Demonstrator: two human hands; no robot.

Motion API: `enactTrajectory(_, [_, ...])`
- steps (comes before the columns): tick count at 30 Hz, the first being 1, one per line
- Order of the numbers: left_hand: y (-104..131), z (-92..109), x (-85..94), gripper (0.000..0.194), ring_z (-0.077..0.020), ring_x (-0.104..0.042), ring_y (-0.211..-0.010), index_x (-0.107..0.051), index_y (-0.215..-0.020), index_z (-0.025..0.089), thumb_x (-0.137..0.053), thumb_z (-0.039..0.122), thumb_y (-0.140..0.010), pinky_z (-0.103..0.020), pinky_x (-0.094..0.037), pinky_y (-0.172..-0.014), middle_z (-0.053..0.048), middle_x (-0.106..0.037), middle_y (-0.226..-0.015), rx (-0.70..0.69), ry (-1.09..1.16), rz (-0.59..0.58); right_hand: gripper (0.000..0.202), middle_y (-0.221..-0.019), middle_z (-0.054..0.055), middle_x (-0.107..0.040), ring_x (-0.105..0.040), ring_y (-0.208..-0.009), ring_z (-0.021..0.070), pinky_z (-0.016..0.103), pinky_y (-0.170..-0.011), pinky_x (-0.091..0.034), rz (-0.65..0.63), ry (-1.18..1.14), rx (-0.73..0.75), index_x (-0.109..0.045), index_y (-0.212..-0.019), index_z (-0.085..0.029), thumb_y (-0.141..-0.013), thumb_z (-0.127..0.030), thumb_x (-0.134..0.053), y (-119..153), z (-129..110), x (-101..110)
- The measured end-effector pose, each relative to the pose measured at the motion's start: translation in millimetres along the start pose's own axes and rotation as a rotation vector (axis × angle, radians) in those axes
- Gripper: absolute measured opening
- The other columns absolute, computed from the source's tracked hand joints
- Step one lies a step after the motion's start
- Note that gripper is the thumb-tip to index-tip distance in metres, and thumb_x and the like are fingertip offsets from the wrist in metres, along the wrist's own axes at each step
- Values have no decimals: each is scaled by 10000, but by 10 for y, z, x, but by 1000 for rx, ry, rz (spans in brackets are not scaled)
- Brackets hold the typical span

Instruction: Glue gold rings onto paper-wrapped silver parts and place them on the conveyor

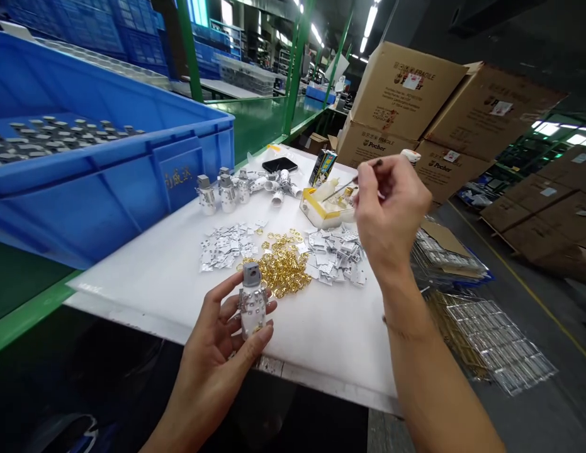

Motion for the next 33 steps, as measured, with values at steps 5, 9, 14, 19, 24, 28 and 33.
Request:
enactTrajectory(5, [-45, 2, -36, 602, -183, -635, -1085, -370, -1349, 377, -651, 226, -839, -240, -532, -835, -23, -588, -1258, -14, -67, -9, 65, -739, 9, -613, -519, -489, 105, 255, -395, -392, -250, -222, -166, -616, -837, -193, -895, -221, -606, 706, -597, 236])
enactTrajectory(9, [-38, 9, -98, 602, -183, -649, -1066, -362, -1359, 385, -635, 217, -849, -249, -540, -835, -25, -587, -1291, -39, -74, -36, 74, -792, -6, -629, -548, -536, 75, 208, -448, -445, -407, -246, -173, -623, -917, -195, -904, -143, -573, 979, -630, 203])
enactTrajectory(14, [-27, -1, -114, 581, -175, -660, -1037, -376, -1344, 390, -632, 214, -853, -250, -545, -826, -19, -600, -1265, -68, -95, -43, 103, -784, -17, -618, -541, -535, 65, 194, -446, -437, -439, -288, -185, -623, -930, -201, -911, -127, -554, 1052, -580, 200])
enactTrajectory(19, [-34, -76, -90, 590, -183, -646, -1072, -364, -1349, 414, -639, 247, -855, -275, -543, -862, -17, -572, -1295, -33, -24, -3, 43, -761, 5, -621, -550, -521, 100, 247, -447, -427, -140, -196, -121, -625, -867, -181, -896, -206, -604, 687, -558, 338])
enactTrajectory(24, [-36, -51, -109, 610, -206, -632, -1115, -366, -1349, 381, -673, 303, -827, -278, -541, -877, -33, -602, -1247, 38, 75, 17, 154, -753, -3, -553, -526, -575, 135, 284, -536, -414, 164, 186, 93, -533, -839, -208, -950, -297, -475, -83, -3, 161])
enactTrajectory(28, [-2, -1, -83, 659, -231, -632, -1122, -362, -1346, 357, -711, 319, -788, -286, -549, -852, -55, -586, -1292, 72, 111, 61, 161, -690, 10, -558, -538, -641, 189, 328, -650, -417, 90, 318, 34, -485, -744, -216, -904, -235, -496, -454, 572, -158])
enactTrajectory(33, [30, -5, -74, 700, -242, -633, -1120, -355, -1343, 344, -739, 304, -760, -297, -539, -865, -58, -597, -1273, 130, 153, 60, 120, -785, 61, -613, -561, -740, 220, 339, -725, -397, 2, 368, -35, -501, -782, -208, -891, -193, -455, -490, 844, -412])
Point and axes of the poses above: each hand's wrist, its own y-axis away from the middle knuckle, its own x-axis out of the back of the hand, z = x × y, the point moved 5 cm from there along -y, towards the middle knuckle
